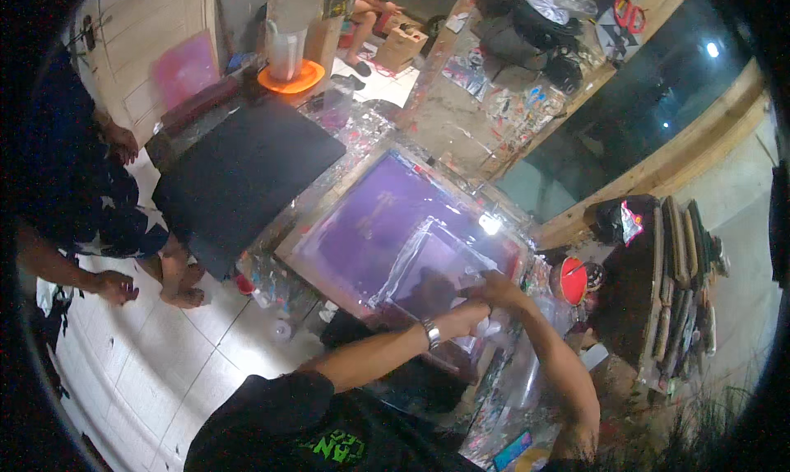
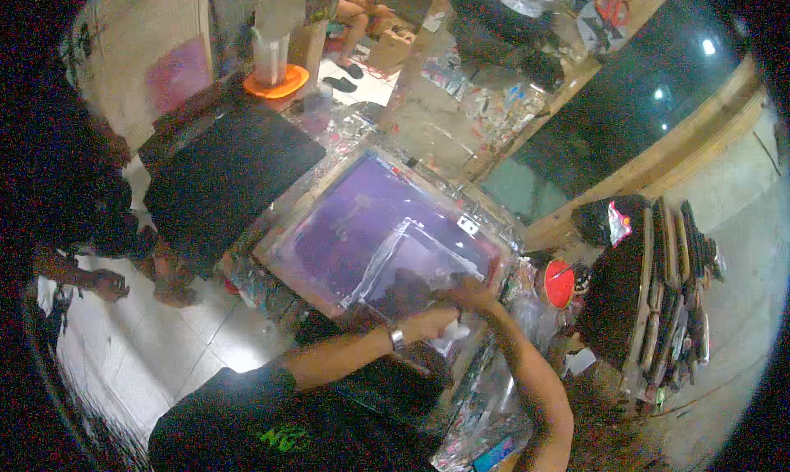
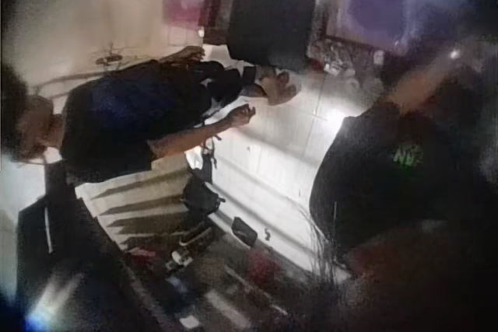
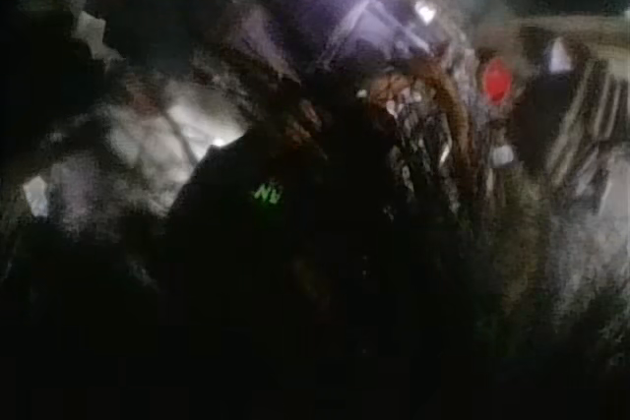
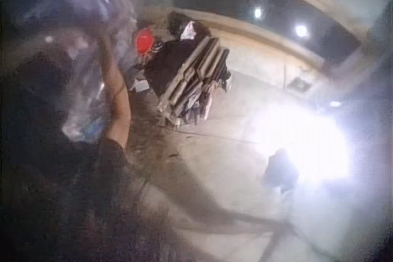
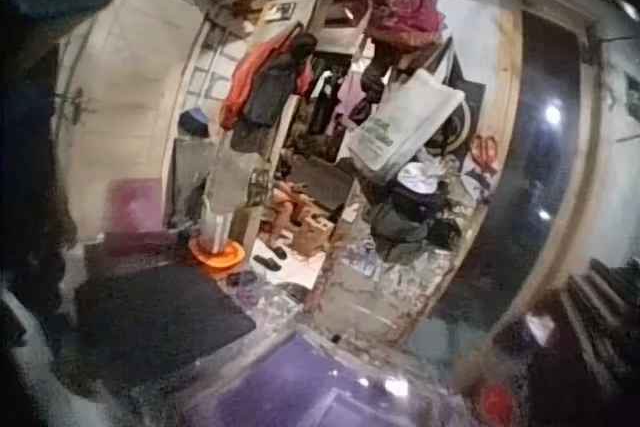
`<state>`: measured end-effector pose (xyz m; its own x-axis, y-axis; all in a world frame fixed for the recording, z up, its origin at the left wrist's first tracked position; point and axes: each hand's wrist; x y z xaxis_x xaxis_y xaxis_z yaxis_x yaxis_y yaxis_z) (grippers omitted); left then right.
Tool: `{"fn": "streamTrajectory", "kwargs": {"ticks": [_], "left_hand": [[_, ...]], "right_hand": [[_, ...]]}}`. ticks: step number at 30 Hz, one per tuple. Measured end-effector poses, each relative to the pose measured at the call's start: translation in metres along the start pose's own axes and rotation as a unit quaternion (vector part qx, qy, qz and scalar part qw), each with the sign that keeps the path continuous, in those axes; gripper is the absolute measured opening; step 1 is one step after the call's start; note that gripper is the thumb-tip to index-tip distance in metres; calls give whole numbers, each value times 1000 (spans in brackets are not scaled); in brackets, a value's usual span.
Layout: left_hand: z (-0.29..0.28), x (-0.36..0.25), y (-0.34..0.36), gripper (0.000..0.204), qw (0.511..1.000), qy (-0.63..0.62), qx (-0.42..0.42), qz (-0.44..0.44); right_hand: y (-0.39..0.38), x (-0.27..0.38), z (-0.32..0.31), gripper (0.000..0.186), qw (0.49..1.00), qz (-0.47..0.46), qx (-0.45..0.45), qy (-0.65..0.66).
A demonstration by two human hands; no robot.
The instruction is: The person performs screen printing on black garments using a large screen and a squeegee, applying white ink through the stencil multiple times while an assistant handles and replaces the garments on the printing station.
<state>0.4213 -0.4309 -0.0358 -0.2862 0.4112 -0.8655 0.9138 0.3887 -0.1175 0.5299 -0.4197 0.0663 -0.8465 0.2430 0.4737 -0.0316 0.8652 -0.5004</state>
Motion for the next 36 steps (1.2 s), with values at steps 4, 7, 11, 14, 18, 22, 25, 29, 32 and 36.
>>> {"fn": "streamTrajectory", "kwargs": {"ticks": [4,7,11,14,18,22,25,29,32,36], "left_hand": [[11,34,24,20,932,-362,-8,-15],[14,51,31,20,937,-347,-42,-19],[8,59,38,20,935,-349,-59,-19],[3,63,44,20,934,-351,-66,-20],[-1,71,47,21,932,-352,-79,-23],[-2,75,46,21,932,-352,-85,-27],[0,74,46,22,933,-349,-86,-30],[14,71,56,23,938,-336,-79,-22],[31,64,69,23,945,-318,-73,-5],[56,46,85,24,955,-284,-75,34]], "right_hand": [[27,2,-1,62,998,-18,14,-58],[47,-6,3,55,994,-101,16,-46],[80,-33,10,54,981,-171,44,-77],[111,-50,18,56,985,-141,37,-92],[138,-49,25,58,967,-145,40,-205],[135,-28,21,68,973,-55,116,-189],[122,-21,16,72,981,-33,73,-176],[104,-35,11,76,984,-18,47,-174],[89,-61,5,76,968,-41,20,-248],[57,-97,-10,69,968,-43,103,-224]]}}
Point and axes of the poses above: each hand's wrist, its own y-axis towards the middle knuckle, its own z-axis out of the palm, x = y × z, and after that the axes turned 9 degrees about -z, right-handed
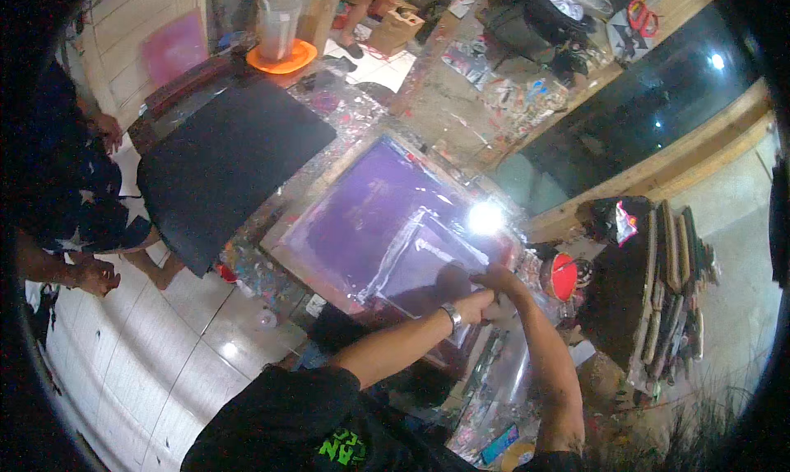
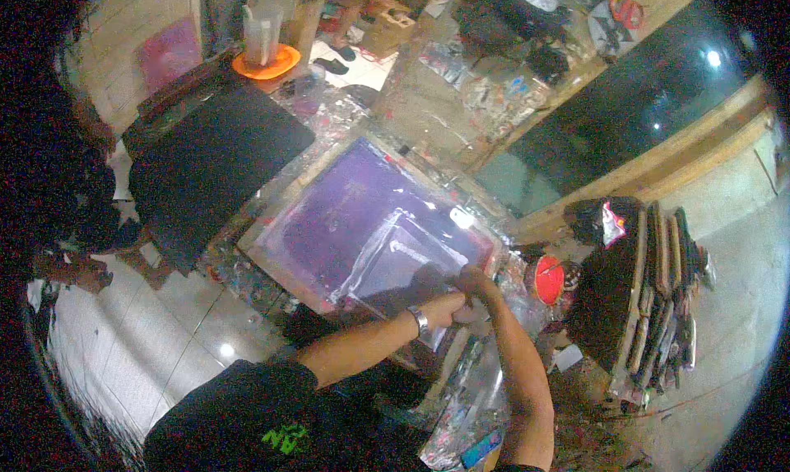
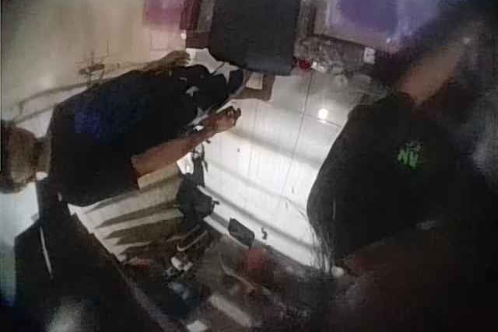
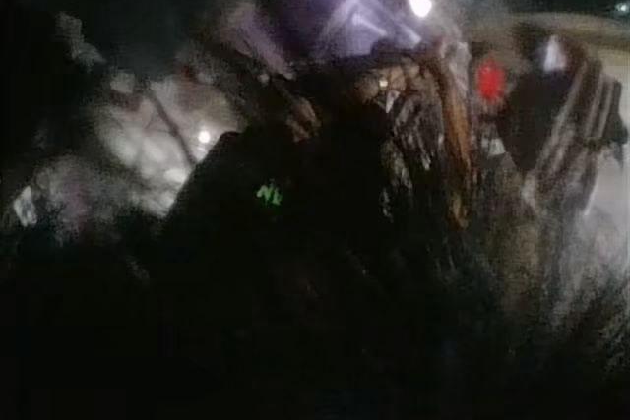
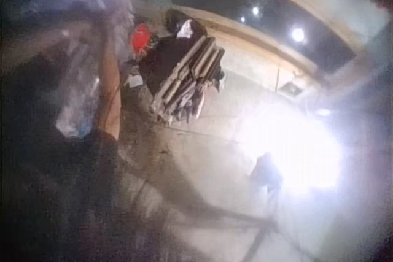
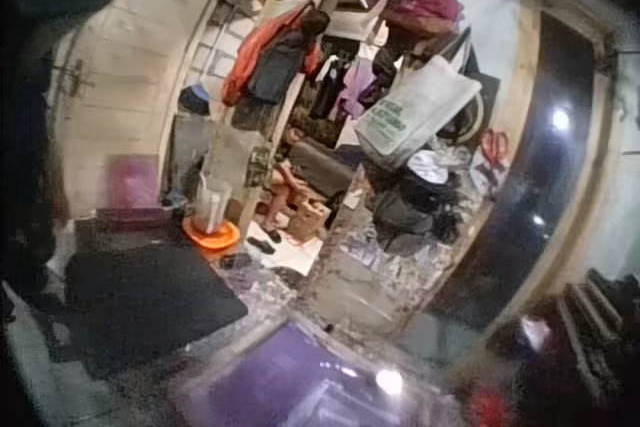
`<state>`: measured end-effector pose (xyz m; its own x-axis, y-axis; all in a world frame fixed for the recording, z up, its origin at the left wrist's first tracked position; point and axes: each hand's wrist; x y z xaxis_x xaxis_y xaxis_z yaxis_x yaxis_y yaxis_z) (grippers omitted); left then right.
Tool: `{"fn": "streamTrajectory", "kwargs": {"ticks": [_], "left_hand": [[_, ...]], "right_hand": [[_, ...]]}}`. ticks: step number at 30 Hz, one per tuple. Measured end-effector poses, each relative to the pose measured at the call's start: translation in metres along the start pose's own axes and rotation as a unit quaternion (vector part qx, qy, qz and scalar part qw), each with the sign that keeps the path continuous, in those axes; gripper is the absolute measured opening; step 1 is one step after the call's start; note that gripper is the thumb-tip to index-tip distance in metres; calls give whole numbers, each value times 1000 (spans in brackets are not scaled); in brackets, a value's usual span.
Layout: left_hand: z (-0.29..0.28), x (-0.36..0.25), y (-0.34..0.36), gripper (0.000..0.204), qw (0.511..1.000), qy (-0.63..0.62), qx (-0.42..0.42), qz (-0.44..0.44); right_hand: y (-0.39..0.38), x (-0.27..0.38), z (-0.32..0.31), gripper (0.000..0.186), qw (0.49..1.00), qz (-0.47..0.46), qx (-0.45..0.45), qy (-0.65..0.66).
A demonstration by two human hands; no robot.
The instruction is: The person performs screen printing on black garments using a large screen and a squeegee, applying white ink through the stencil multiple times while an assistant handles and replaces the garments on the printing station.
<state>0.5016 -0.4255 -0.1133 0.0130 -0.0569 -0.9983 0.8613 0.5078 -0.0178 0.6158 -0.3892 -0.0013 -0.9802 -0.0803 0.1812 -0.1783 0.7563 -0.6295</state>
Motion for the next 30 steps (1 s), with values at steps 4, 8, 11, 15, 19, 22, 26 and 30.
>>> {"fn": "streamTrajectory", "kwargs": {"ticks": [4,8,11,15,19,22,26,30], "left_hand": [[23,-6,2,25,998,11,20,54],[18,-2,-6,42,998,36,16,-50],[5,7,-19,47,980,195,24,-32],[-8,-4,-43,43,946,312,78,34],[-4,-64,-59,25,981,-39,185,-45],[1,-125,-66,29,976,-138,112,-129],[-7,-181,-85,42,952,-282,38,-107],[-36,-190,-131,37,980,-193,-13,-47]], "right_hand": [[-22,-32,19,61,992,-91,-53,-76],[0,-62,59,59,993,-7,-115,-1],[30,-74,92,62,996,52,-58,52],[32,-56,114,60,980,-18,-131,147],[-45,-26,89,56,934,131,-282,178],[-128,-14,55,53,813,164,-509,230],[-205,-29,31,39,615,150,-734,247],[-222,-93,35,49,519,294,-763,251]]}}
Point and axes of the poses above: each hand's wrist, its own y-axis towards the middle knuckle, its own z-axis out of the palm, x = y × z, and after that the axes turned 9 degrees about -z, right-handed
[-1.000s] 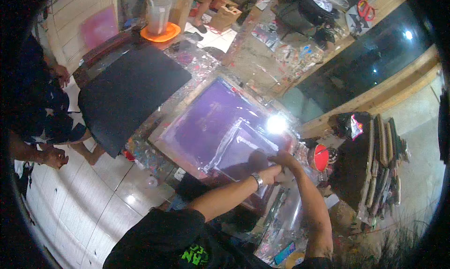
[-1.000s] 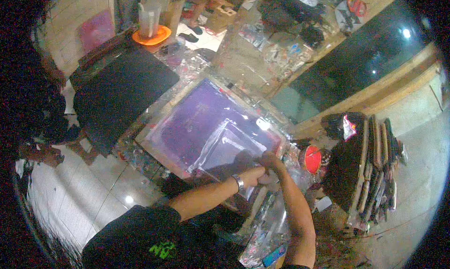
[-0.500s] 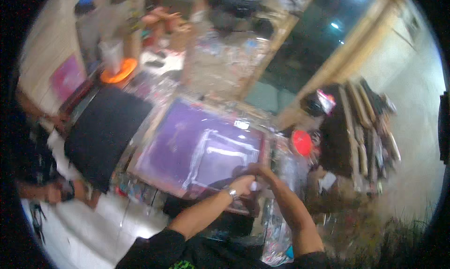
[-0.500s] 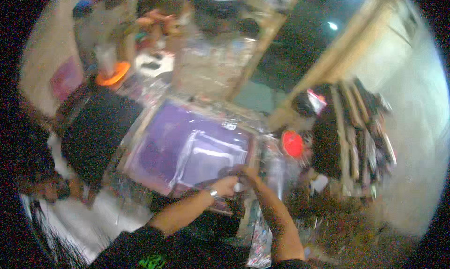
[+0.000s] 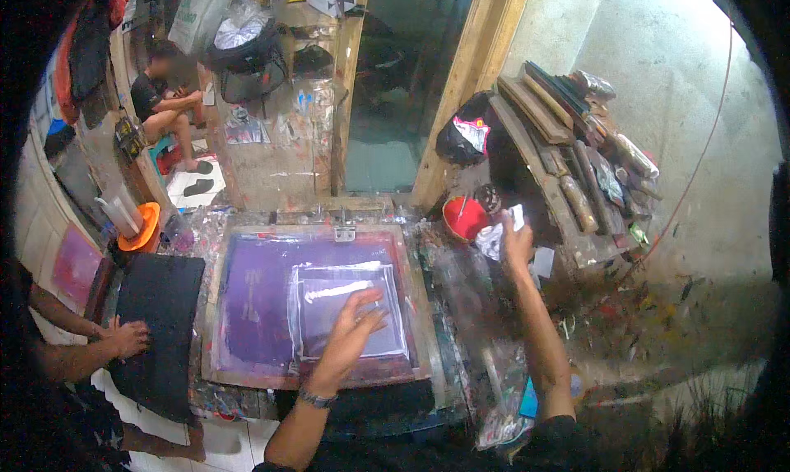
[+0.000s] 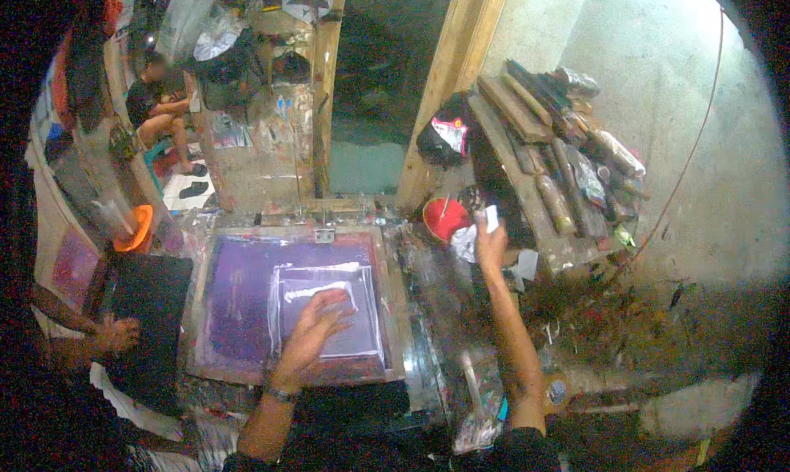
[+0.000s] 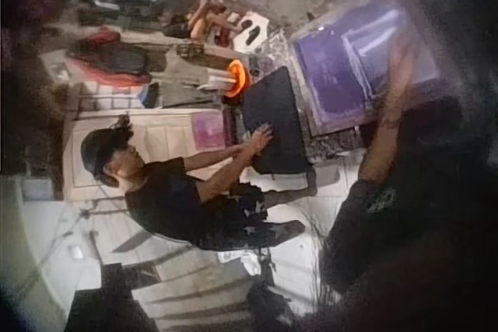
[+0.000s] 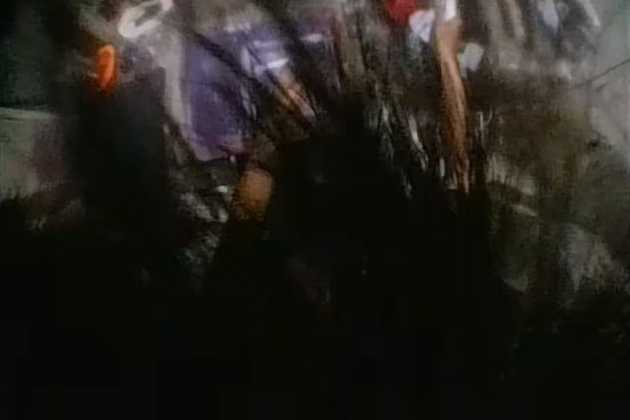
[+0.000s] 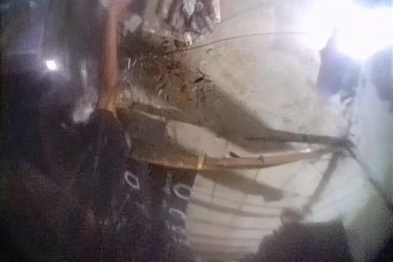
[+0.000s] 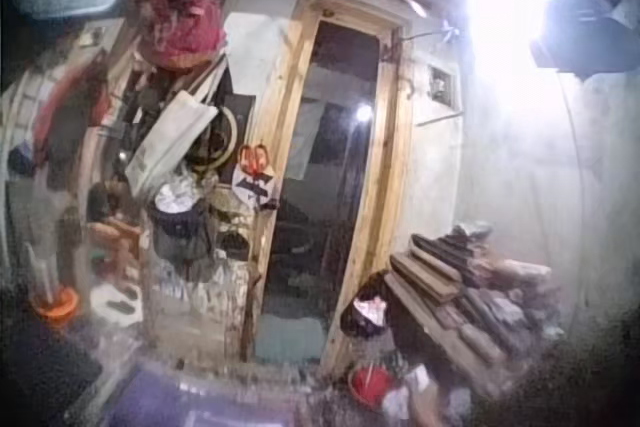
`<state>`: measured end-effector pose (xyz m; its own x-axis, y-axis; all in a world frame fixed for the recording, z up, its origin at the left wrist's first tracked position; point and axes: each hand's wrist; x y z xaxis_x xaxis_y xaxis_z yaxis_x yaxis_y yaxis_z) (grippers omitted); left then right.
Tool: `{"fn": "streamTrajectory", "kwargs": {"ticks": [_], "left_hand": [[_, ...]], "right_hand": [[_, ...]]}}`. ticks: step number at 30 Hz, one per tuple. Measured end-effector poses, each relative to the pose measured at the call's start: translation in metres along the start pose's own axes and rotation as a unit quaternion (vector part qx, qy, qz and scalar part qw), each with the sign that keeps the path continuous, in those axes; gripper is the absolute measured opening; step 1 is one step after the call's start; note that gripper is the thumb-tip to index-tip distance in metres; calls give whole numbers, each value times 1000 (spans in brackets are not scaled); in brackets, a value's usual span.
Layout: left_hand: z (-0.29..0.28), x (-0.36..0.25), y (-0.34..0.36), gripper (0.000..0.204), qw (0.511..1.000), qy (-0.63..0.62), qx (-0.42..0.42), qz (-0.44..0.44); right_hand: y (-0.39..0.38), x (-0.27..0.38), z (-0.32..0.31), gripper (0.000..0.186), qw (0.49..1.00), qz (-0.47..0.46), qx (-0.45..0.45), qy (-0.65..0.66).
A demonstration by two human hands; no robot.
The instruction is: The person performs screen printing on black garments using a large screen and a squeegee, applying white ink through the stencil multiple times while an assistant handles and replaces the garments on the printing station.
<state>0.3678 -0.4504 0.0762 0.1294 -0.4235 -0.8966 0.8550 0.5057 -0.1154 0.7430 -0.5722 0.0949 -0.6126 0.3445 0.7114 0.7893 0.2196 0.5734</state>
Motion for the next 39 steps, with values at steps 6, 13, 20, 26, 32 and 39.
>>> {"fn": "streamTrajectory", "kwargs": {"ticks": [6,13,20,26,32,39], "left_hand": [[-75,3,-77,34,959,177,-220,-4],[-113,30,-135,46,779,535,-326,28],[-175,72,-122,56,714,599,-360,51],[-191,85,-115,55,660,644,-376,85],[-187,95,-111,55,631,665,-389,88],[-172,75,-112,57,677,612,-407,28]], "right_hand": [[-11,-143,46,57,988,13,-96,-122],[-85,-65,6,41,968,-156,-46,-192],[-289,121,23,39,744,-350,569,3],[-279,123,77,33,752,-370,534,-111],[-189,111,174,30,769,-427,448,-162],[-185,93,213,37,749,-476,419,-193]]}}
Point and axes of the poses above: each hand's wrist, its own y-axis towards the middle knuckle, its own z-axis out of the palm, x = y × z, and after that the axes turned 9 degrees about -z, right-handed
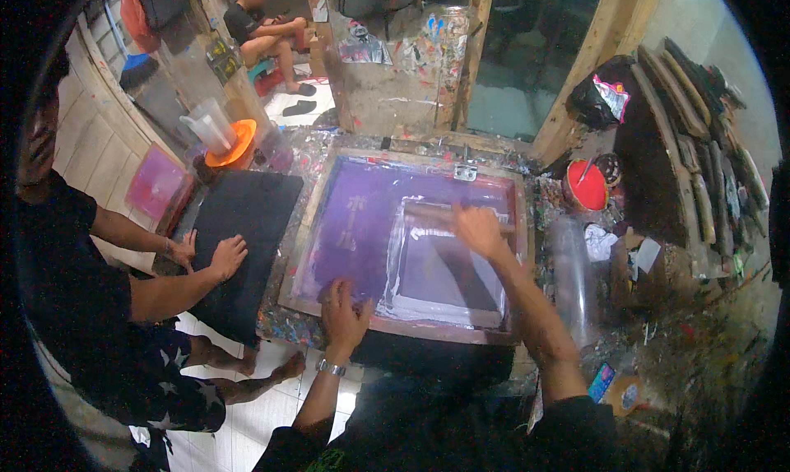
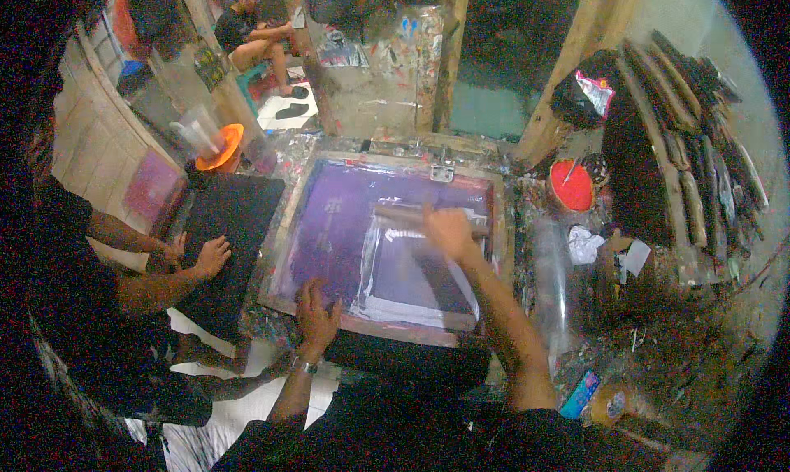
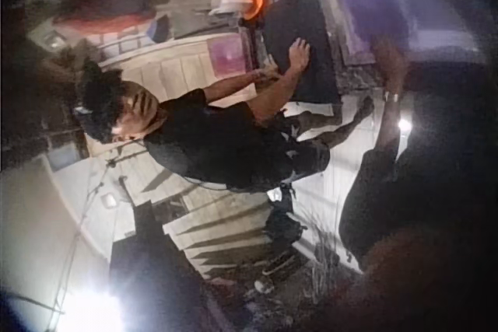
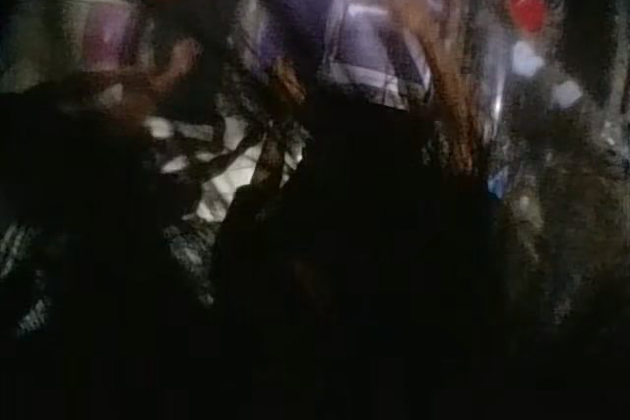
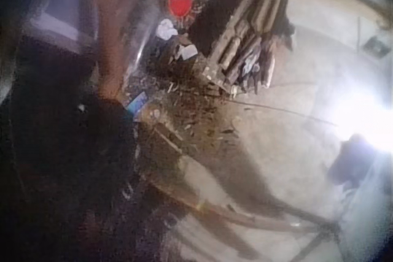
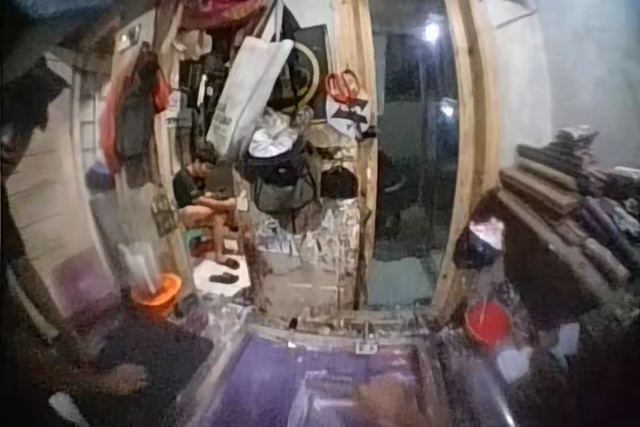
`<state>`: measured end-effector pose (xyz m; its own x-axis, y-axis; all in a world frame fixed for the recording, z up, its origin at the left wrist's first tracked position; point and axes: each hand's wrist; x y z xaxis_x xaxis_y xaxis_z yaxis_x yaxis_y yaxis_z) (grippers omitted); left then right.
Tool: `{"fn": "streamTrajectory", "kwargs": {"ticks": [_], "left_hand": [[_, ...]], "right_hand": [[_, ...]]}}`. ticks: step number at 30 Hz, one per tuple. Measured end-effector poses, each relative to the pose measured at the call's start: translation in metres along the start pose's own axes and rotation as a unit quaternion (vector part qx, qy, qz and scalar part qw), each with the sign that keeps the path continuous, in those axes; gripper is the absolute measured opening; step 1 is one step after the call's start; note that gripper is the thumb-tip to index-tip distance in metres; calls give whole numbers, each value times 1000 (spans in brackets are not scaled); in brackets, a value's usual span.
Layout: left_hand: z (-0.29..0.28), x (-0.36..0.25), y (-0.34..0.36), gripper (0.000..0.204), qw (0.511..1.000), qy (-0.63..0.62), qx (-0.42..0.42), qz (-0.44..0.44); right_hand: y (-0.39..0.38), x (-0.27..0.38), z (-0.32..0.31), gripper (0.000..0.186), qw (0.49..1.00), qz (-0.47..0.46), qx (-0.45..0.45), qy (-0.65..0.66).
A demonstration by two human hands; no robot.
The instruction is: The person performs screen printing on black garments using a large screen and a squeegee, applying white ink through the stencil multiple times while an assistant handles and replaces the garments on the printing station.
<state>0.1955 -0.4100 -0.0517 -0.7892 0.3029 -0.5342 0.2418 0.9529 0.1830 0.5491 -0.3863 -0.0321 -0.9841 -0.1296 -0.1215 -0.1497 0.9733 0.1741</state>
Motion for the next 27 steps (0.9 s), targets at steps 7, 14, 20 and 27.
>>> {"fn": "streamTrajectory", "kwargs": {"ticks": [7,14,20,27], "left_hand": [[-23,-75,18,68,948,42,66,308],[7,-96,78,38,903,99,307,283],[1,-73,45,29,904,76,297,298],[46,-94,134,34,926,108,196,304]], "right_hand": [[-115,101,-25,37,999,-18,0,46],[-141,39,-63,36,989,67,71,107],[-184,54,-47,17,987,69,81,124],[-105,-10,-30,19,992,77,48,92]]}}
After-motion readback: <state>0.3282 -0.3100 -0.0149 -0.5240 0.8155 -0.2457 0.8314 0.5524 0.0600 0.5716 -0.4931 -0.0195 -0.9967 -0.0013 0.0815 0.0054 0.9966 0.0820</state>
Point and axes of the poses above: each hand's wrist, its own y-axis towards the middle knuckle, its own z-axis out of the palm, x = y × z, and after that the axes turned 9 degrees about -z, right-handed
